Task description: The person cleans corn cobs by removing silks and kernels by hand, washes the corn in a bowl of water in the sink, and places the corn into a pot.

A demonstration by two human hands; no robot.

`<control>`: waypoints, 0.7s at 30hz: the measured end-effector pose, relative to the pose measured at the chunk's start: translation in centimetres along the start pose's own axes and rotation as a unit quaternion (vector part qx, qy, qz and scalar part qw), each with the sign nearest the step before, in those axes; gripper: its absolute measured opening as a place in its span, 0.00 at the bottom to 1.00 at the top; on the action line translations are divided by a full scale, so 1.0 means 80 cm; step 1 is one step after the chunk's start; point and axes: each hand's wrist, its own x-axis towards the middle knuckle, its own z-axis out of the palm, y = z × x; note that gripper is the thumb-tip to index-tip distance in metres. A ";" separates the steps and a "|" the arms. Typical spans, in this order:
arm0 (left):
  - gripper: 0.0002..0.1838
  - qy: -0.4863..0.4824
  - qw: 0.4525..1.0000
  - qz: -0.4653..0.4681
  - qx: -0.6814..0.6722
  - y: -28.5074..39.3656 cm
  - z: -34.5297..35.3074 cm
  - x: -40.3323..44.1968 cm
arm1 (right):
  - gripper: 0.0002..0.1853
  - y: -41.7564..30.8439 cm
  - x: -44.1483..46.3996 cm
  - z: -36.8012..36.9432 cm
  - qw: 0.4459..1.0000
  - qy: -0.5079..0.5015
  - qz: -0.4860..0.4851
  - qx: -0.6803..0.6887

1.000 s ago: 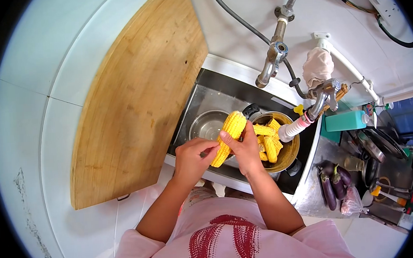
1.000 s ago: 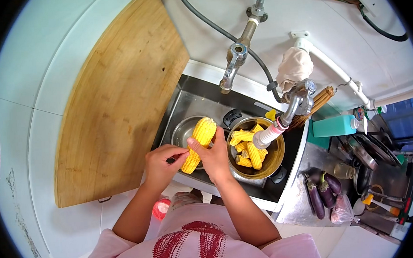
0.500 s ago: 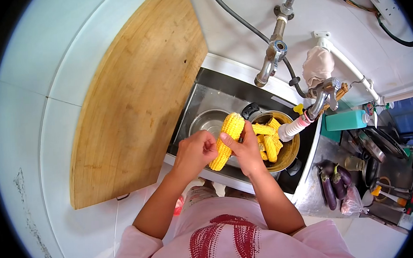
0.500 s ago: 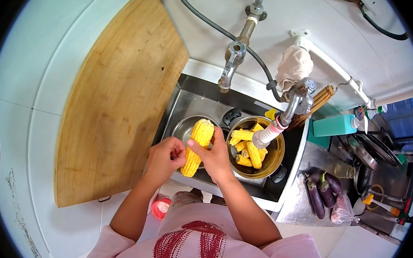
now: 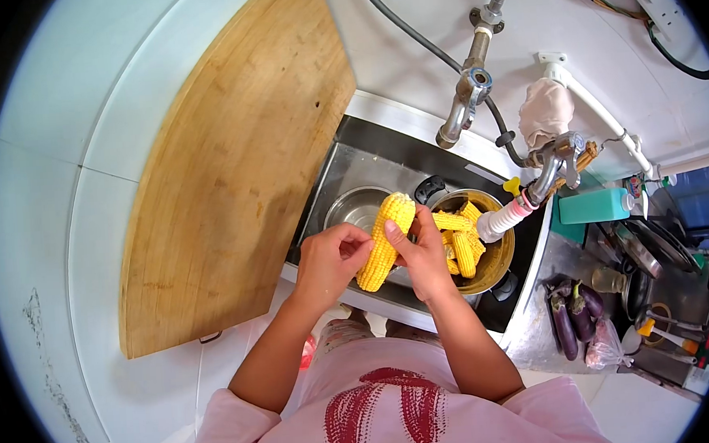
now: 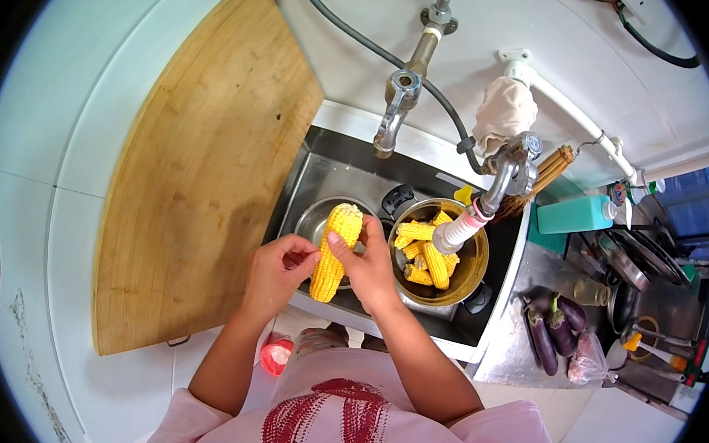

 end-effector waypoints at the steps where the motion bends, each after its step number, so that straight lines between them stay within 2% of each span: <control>1: 0.05 -0.009 1.000 -0.010 -0.011 -0.002 0.000 0.001 | 0.20 0.000 0.000 -0.001 1.000 -0.002 0.000 0.000; 5: 0.04 -0.029 0.999 -0.015 0.009 -0.003 0.001 0.001 | 0.21 -0.001 0.001 -0.003 1.000 -0.009 -0.003 0.006; 7: 0.07 0.009 1.000 0.011 -0.017 -0.006 0.003 -0.003 | 0.22 -0.009 0.000 -0.002 0.999 -0.012 0.022 0.021; 11: 0.06 0.023 0.999 0.027 -0.034 -0.017 0.001 -0.007 | 0.22 -0.018 0.001 -0.001 0.999 -0.009 0.031 0.027; 16: 0.07 0.043 0.990 0.059 -0.119 -0.020 0.002 -0.011 | 0.22 -0.018 0.003 -0.001 0.998 -0.007 0.038 0.040; 21: 0.09 0.050 0.991 0.075 -0.100 -0.014 0.003 -0.014 | 0.22 -0.018 0.005 0.000 0.998 -0.009 0.042 0.034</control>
